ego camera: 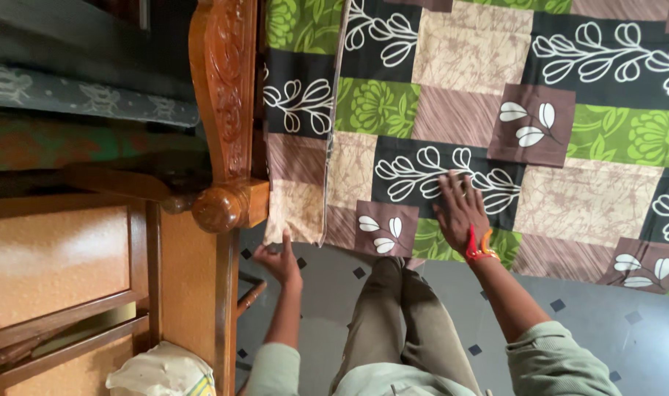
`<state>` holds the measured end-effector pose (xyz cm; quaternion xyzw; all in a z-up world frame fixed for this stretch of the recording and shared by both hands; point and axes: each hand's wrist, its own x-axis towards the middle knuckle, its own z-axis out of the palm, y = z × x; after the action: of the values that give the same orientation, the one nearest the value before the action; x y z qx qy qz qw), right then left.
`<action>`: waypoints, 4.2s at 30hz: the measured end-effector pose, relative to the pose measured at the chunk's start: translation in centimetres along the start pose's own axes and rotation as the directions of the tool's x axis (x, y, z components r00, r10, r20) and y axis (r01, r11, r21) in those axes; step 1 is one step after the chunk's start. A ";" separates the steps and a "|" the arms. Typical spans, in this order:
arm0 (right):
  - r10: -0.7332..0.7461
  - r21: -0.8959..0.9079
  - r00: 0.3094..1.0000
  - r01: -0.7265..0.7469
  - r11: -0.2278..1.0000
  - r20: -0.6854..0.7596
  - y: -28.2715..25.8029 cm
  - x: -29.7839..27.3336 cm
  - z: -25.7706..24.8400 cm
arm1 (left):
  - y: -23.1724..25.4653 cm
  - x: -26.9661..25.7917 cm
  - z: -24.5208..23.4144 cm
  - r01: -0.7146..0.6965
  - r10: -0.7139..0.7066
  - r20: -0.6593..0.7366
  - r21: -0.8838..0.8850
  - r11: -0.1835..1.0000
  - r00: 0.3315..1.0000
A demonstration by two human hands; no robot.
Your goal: The person smooths a patterned fabric spread over a wooden bed frame using both hands. They repeatedly rub and press the surface to flatten wrinkles and align the material, moving systematically across the bed from the center to the edges.
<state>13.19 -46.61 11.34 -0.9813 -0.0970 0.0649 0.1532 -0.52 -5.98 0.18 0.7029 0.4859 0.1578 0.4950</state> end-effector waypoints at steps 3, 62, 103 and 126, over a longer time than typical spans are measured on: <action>0.114 0.115 0.987 -0.101 0.988 -0.114 0.7 0.3 0.0 | 3.7 -4.5 0.6 -0.369 0.381 0.003 0.255 0.894 0.925; 0.052 0.046 0.992 -0.047 0.998 -0.111 -9.1 0.1 4.9 | 17.8 -1.2 8.5 -0.946 0.273 0.906 0.314 0.079 0.323; 0.092 0.232 0.992 -0.071 0.970 -0.083 -6.5 20.7 -0.4 | 27.3 12.2 24.4 -0.966 0.329 0.910 0.257 0.027 0.252; 0.514 0.072 0.846 -0.509 0.858 -0.140 -22.6 10.3 6.3 | 25.6 15.4 16.1 -0.992 0.213 0.973 -0.063 -0.105 -0.085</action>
<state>18.34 -21.50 11.46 -0.9710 0.1810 0.0289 0.1532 31.61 -2.74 10.49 0.9354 -0.3159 -0.1493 0.0549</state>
